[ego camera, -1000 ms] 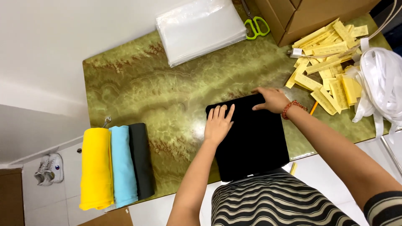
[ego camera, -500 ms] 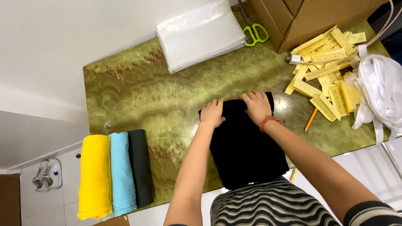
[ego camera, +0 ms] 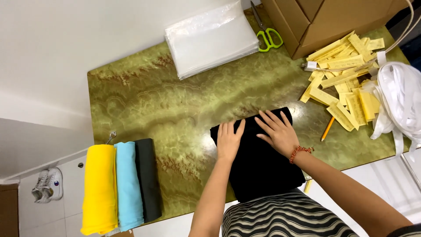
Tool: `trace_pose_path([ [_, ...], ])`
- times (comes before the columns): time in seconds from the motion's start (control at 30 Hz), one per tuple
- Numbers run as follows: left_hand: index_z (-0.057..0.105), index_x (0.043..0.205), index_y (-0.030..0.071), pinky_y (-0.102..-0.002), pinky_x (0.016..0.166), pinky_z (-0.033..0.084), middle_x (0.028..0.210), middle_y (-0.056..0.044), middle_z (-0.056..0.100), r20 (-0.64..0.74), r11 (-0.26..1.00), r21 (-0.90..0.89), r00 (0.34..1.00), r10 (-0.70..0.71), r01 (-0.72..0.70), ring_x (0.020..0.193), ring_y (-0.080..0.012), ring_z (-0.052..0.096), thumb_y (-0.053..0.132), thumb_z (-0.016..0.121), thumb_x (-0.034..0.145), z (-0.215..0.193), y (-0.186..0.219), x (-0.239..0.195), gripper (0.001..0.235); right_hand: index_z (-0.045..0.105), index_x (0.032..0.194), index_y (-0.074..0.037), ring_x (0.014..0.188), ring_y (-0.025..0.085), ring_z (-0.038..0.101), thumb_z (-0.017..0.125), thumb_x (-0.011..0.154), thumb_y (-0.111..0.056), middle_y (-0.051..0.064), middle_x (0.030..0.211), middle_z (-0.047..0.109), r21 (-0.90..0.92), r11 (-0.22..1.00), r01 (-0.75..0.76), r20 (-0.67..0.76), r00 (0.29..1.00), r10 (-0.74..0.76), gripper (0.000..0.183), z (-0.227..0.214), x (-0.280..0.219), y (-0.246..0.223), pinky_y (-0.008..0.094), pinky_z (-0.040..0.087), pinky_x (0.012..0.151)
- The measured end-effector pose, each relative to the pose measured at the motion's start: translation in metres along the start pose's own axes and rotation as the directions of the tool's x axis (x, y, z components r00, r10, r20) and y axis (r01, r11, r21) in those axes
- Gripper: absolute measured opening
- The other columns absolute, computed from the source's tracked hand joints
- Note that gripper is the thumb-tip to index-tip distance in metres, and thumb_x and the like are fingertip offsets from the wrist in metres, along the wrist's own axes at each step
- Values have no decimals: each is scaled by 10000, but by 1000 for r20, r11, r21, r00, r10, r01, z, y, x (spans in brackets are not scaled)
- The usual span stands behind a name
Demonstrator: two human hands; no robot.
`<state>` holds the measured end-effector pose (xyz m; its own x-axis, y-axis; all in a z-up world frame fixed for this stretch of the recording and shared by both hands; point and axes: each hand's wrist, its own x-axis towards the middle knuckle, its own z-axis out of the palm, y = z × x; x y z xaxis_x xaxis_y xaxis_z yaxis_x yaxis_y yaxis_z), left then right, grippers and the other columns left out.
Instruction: Picking clothes from a rack, folding them on a table, and preparing them for packaging
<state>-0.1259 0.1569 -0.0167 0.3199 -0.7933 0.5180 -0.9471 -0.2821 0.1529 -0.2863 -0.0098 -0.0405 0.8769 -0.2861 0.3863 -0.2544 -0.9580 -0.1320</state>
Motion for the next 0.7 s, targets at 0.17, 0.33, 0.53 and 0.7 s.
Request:
trace_pose_path([
  [0.17, 397, 1669, 149, -553, 1255, 292, 1635, -270, 433, 62, 989, -150, 998, 1, 8, 1520, -393, 417, 161, 580, 1098, 2, 9, -38, 599, 717, 1301, -334, 1428, 137, 533, 588, 1069, -461, -152, 1481, 645, 188, 973, -135, 165, 981, 105, 295, -19, 11, 7, 415, 301, 1194],
  [0.33, 477, 1617, 137, -554, 1249, 313, 1607, -233, 496, 142, 947, -300, 987, -73, 113, 1476, -359, 489, 171, 496, 1158, 7, -1, -39, 461, 620, 1329, -464, 1336, 136, 579, 735, 863, -665, -185, 1368, 714, 91, 958, -271, 596, 786, 166, 520, 5, 54, 55, 485, 335, 1131],
  [0.53, 306, 1689, 168, -626, 1244, 298, 1609, -232, 485, 824, 836, -242, 560, -92, 493, 1531, -445, 403, 427, 752, 949, -15, -44, 25, 902, 626, 1465, -299, 1370, 315, 639, 969, 551, -748, 28, 1369, 737, 92, 973, -212, 847, 531, 36, 1074, 43, 91, 67, 497, 509, 1142],
  [0.7, 414, 1598, 105, -635, 1158, 432, 1553, -210, 445, 869, 911, -35, 462, -175, 410, 1501, -436, 381, 552, 932, 711, 46, -65, 26, 1120, 724, 1351, -324, 1348, 289, 640, 902, 547, -805, 14, 1328, 721, -30, 998, -46, 804, 592, 51, 953, 56, 97, 61, 457, 539, 1071],
])
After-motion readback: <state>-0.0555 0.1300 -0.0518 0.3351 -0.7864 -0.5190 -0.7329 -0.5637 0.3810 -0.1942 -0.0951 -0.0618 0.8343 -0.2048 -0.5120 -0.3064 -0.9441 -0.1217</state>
